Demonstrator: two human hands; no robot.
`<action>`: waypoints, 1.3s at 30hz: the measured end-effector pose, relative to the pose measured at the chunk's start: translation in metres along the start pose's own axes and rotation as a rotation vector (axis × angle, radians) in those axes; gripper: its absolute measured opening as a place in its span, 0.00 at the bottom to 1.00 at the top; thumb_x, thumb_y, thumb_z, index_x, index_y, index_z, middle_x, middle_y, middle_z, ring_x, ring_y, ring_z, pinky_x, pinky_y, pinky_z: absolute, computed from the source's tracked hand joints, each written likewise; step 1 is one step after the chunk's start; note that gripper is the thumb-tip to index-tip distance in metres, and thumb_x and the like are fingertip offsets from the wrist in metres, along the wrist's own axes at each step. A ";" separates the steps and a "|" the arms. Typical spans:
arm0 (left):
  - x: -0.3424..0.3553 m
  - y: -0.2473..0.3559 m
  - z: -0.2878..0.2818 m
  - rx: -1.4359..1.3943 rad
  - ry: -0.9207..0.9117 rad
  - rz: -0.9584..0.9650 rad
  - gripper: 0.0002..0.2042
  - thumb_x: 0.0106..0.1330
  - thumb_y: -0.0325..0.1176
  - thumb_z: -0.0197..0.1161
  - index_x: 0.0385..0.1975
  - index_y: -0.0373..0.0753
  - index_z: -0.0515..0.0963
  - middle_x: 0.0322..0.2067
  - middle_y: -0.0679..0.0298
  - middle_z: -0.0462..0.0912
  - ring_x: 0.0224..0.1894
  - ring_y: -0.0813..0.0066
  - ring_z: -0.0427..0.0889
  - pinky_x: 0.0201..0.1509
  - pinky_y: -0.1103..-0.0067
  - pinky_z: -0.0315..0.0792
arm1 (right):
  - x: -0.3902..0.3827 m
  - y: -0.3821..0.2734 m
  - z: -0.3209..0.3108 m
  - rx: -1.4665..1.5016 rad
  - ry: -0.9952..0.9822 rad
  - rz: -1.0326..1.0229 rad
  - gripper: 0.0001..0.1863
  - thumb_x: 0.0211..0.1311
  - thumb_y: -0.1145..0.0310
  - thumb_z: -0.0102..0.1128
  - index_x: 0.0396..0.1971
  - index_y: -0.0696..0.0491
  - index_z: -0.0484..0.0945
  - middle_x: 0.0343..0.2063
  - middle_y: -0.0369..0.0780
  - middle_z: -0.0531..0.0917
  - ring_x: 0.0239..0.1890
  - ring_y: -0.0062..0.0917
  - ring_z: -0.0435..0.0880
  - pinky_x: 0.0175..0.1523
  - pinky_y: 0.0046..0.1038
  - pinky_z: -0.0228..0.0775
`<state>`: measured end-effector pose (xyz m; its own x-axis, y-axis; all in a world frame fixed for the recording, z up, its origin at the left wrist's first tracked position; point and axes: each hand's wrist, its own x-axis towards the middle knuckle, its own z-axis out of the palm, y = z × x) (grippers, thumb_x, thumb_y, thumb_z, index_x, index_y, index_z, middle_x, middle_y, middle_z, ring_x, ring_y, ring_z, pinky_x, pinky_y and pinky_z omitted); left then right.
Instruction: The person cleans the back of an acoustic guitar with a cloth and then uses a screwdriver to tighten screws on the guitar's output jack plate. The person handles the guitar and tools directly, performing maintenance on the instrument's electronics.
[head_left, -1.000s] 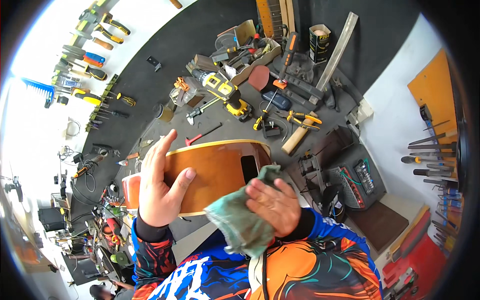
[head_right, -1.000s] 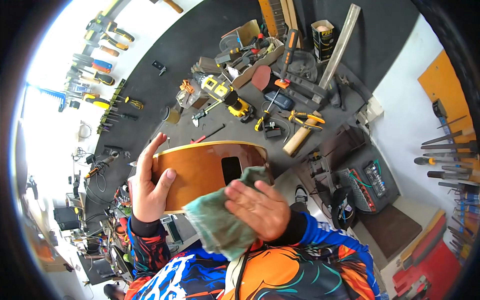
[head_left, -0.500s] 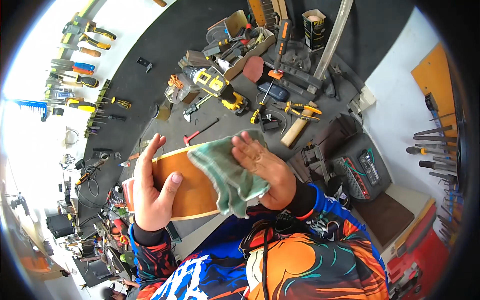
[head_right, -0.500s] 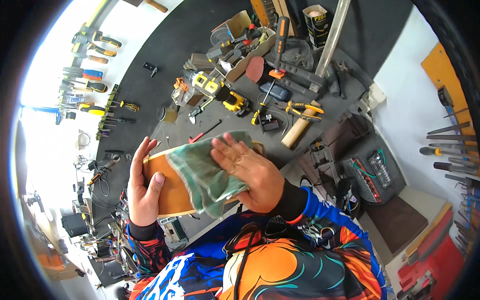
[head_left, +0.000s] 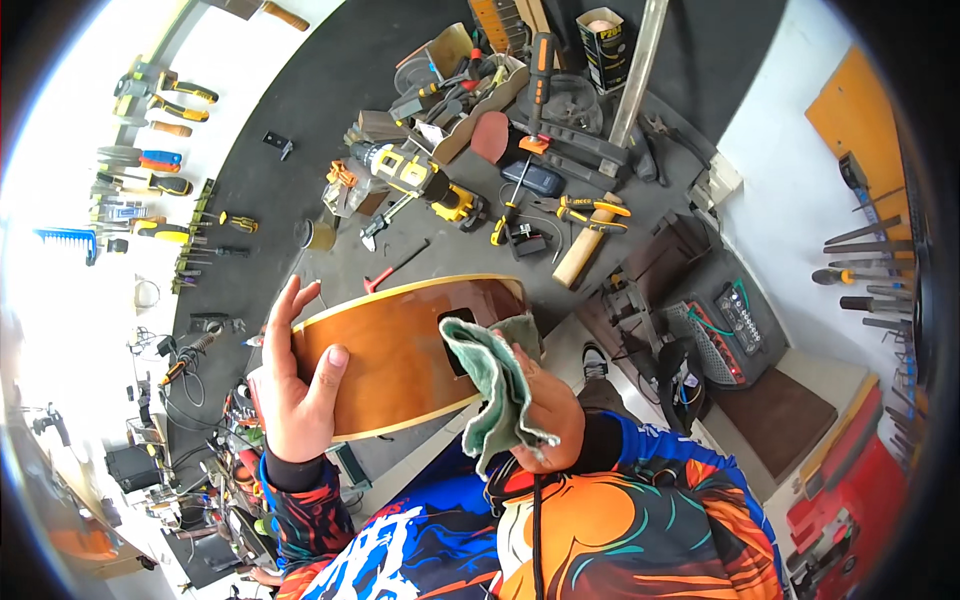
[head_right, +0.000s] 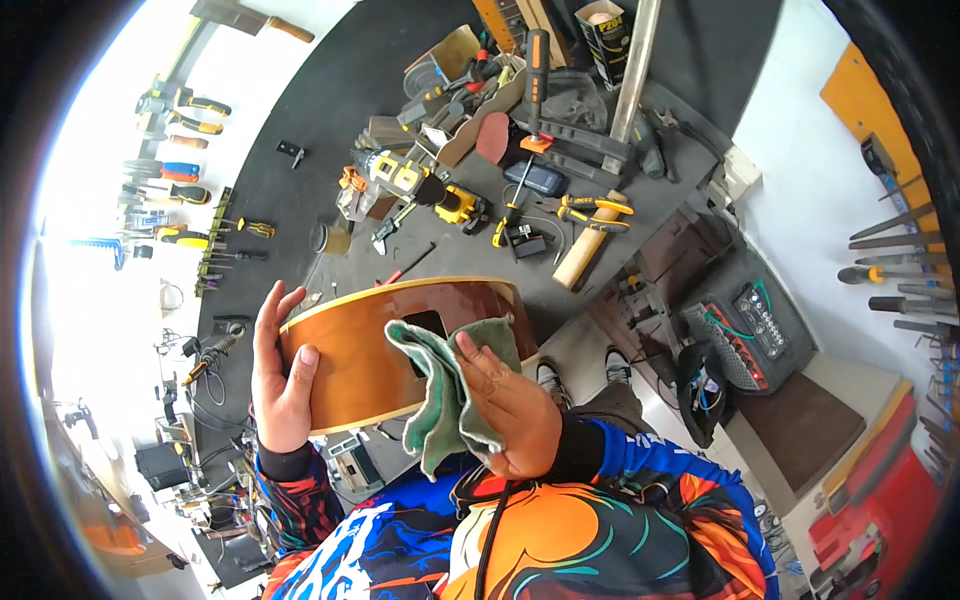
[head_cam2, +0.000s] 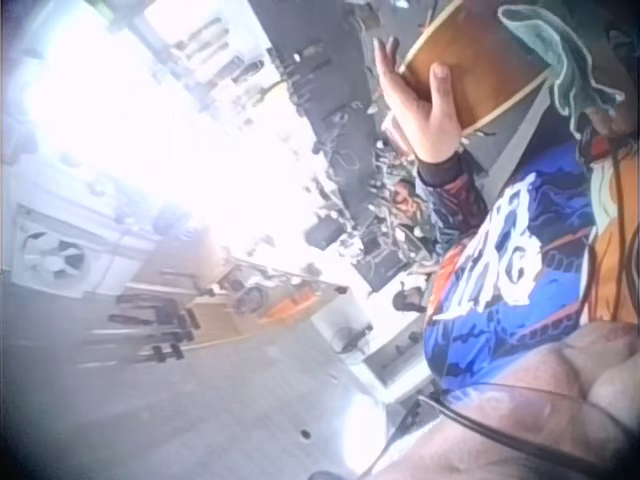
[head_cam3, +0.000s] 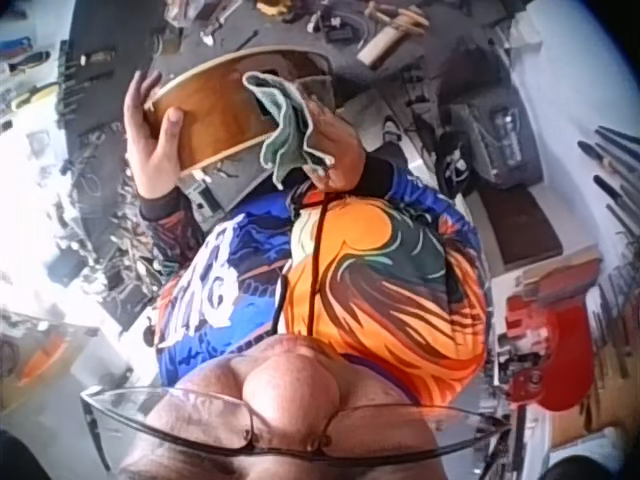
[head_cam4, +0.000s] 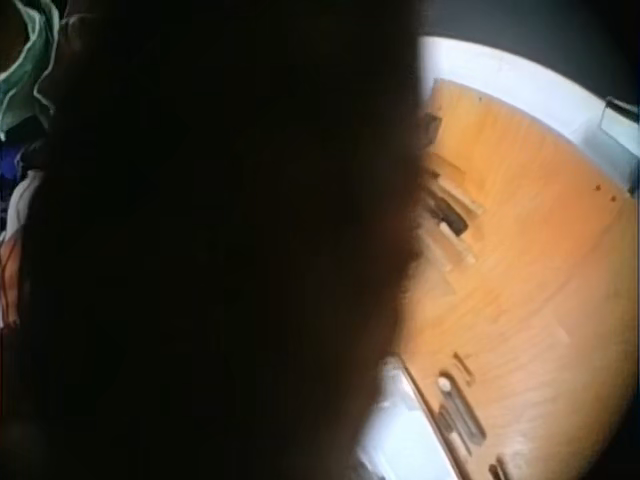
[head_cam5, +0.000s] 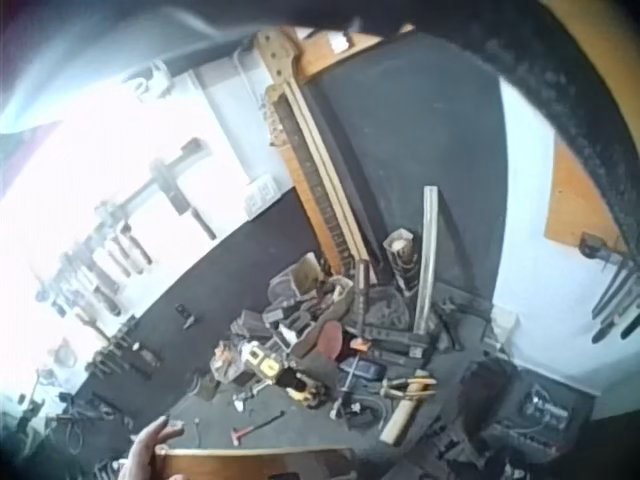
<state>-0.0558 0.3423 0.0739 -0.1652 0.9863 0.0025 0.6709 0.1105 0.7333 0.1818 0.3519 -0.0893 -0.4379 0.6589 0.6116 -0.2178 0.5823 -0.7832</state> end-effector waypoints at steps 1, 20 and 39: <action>0.000 0.000 0.000 -0.001 0.001 0.001 0.33 0.70 0.40 0.58 0.71 0.38 0.53 0.66 0.53 0.63 0.59 0.70 0.70 0.64 0.75 0.63 | -0.001 0.000 0.002 0.024 0.009 -0.016 0.31 0.52 0.69 0.57 0.57 0.68 0.70 0.66 0.60 0.61 0.70 0.57 0.57 0.68 0.51 0.57; 0.002 -0.008 0.001 -0.041 0.032 0.052 0.32 0.68 0.34 0.59 0.70 0.37 0.54 0.64 0.52 0.65 0.60 0.70 0.70 0.63 0.75 0.65 | 0.058 0.002 -0.019 0.386 0.248 0.304 0.21 0.67 0.66 0.55 0.56 0.60 0.72 0.55 0.52 0.75 0.61 0.49 0.70 0.69 0.42 0.53; -0.004 -0.022 -0.008 -0.178 0.137 0.099 0.32 0.77 0.54 0.37 0.71 0.36 0.51 0.63 0.50 0.66 0.63 0.67 0.67 0.67 0.72 0.59 | 0.075 -0.039 0.015 -0.381 -0.131 -0.010 0.33 0.60 0.53 0.61 0.60 0.57 0.68 0.63 0.56 0.65 0.68 0.61 0.57 0.68 0.53 0.54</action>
<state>-0.0759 0.3350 0.0634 -0.2093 0.9640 0.1638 0.5526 -0.0217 0.8332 0.1446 0.3721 -0.0146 -0.5498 0.6005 0.5806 0.1055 0.7394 -0.6649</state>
